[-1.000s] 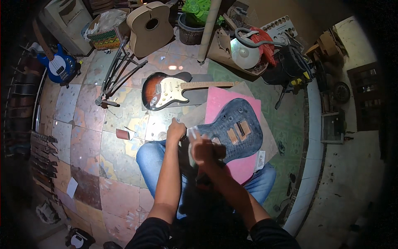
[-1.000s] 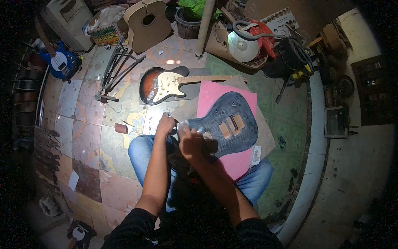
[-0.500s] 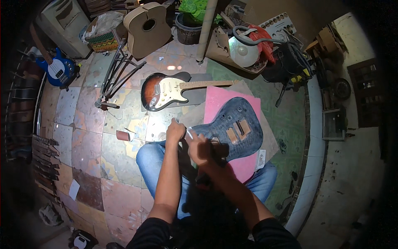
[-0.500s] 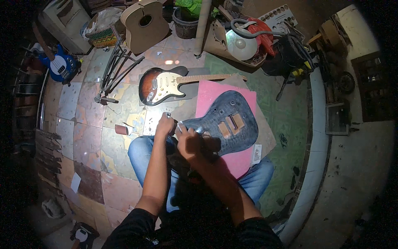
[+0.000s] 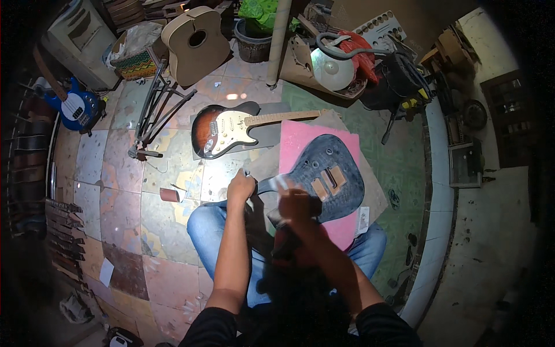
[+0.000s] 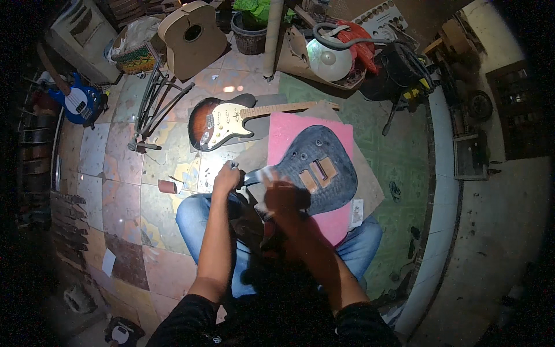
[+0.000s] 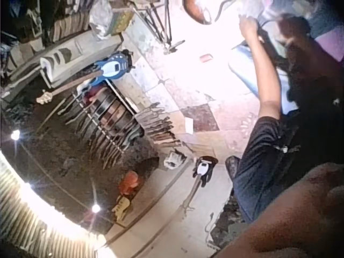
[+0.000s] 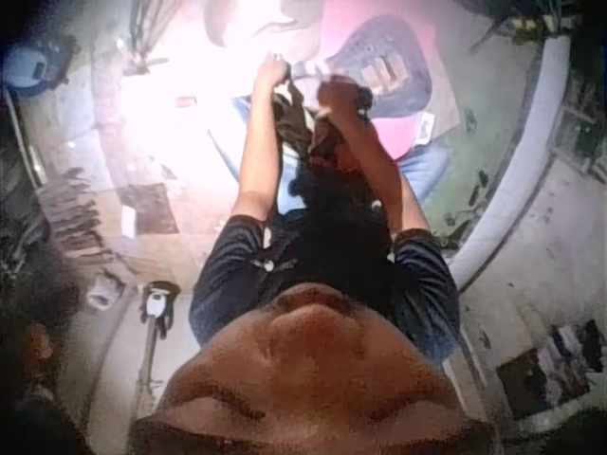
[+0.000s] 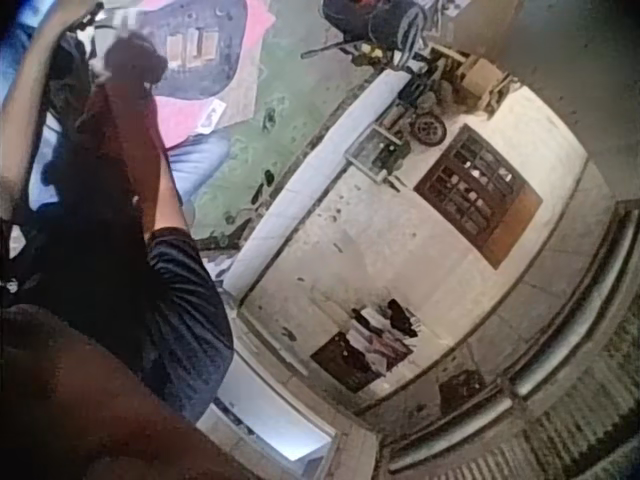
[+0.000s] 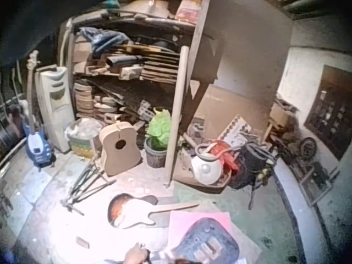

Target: The person sands the surfaces and edges of a guitar body with a piece of sandpaper, alternating between different sides and contours of the instrument.

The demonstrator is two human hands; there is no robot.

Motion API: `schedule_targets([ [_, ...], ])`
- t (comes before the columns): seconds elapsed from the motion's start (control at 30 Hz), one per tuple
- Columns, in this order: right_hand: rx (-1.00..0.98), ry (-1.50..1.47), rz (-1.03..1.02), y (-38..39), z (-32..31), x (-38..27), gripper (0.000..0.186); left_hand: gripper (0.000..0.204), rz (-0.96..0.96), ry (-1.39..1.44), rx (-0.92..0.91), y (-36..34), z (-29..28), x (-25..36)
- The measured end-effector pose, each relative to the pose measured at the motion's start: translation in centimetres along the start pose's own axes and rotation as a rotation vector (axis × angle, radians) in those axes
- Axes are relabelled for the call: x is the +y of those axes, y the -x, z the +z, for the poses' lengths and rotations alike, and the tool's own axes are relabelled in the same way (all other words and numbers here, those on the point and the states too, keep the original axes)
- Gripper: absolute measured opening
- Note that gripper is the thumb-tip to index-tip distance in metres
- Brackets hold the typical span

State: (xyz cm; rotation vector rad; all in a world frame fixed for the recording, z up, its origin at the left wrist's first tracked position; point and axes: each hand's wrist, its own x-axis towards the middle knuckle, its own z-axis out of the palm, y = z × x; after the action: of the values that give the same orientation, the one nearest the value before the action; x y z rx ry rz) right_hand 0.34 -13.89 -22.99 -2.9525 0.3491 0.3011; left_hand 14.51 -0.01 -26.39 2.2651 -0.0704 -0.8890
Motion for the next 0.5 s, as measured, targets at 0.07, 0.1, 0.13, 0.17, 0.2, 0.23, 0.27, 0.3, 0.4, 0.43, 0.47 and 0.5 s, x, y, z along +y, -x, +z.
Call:
schedule_targets([
  [0.07,0.326,0.056,-0.014,-0.4,0.8,5.0,0.049,0.056,0.017,-0.020,0.028,-0.2,0.6,0.3],
  [0.1,0.329,0.058,-0.011,-0.5,0.2,5.4,0.049,0.055,0.032,-0.033,0.059,-0.1,0.8,0.7],
  [0.13,0.286,0.044,0.058,-0.4,-0.4,5.8,0.050,0.055,0.037,-0.033,0.058,-0.1,0.8,0.9],
  [0.17,0.243,0.029,0.127,-0.4,-1.0,5.9,0.050,0.053,0.021,-0.050,0.031,0.0,0.6,1.1],
  [0.2,0.249,0.028,0.133,-0.2,-0.8,5.2,0.050,0.052,0.008,-0.070,0.005,0.2,0.3,1.6],
  [0.23,0.128,0.049,0.108,0.2,-0.2,4.0,0.052,0.052,0.020,-0.072,-0.001,0.4,0.5,2.4],
  [0.27,0.008,0.069,0.084,0.3,0.0,3.6,0.055,0.051,0.007,-0.072,-0.003,0.6,0.7,3.2],
  [0.3,0.010,0.055,0.074,0.2,-0.4,2.9,0.055,0.050,-0.028,-0.079,0.013,0.9,0.1,2.8],
  [0.4,-0.159,0.020,0.003,-0.1,-2.4,3.1,0.053,0.050,-0.040,-0.085,0.046,0.7,-0.1,1.5],
  [0.43,0.018,0.007,-0.028,0.0,-2.8,6.0,0.054,0.051,-0.021,-0.087,0.041,0.5,0.4,2.3],
  [0.47,0.195,-0.004,-0.062,-0.1,-3.0,8.5,0.054,0.050,-0.014,-0.074,0.046,0.3,0.9,3.1],
  [0.5,0.197,-0.030,-0.079,-1.1,-2.7,8.8,0.054,0.050,-0.032,-0.089,0.067,0.5,0.3,2.5],
])
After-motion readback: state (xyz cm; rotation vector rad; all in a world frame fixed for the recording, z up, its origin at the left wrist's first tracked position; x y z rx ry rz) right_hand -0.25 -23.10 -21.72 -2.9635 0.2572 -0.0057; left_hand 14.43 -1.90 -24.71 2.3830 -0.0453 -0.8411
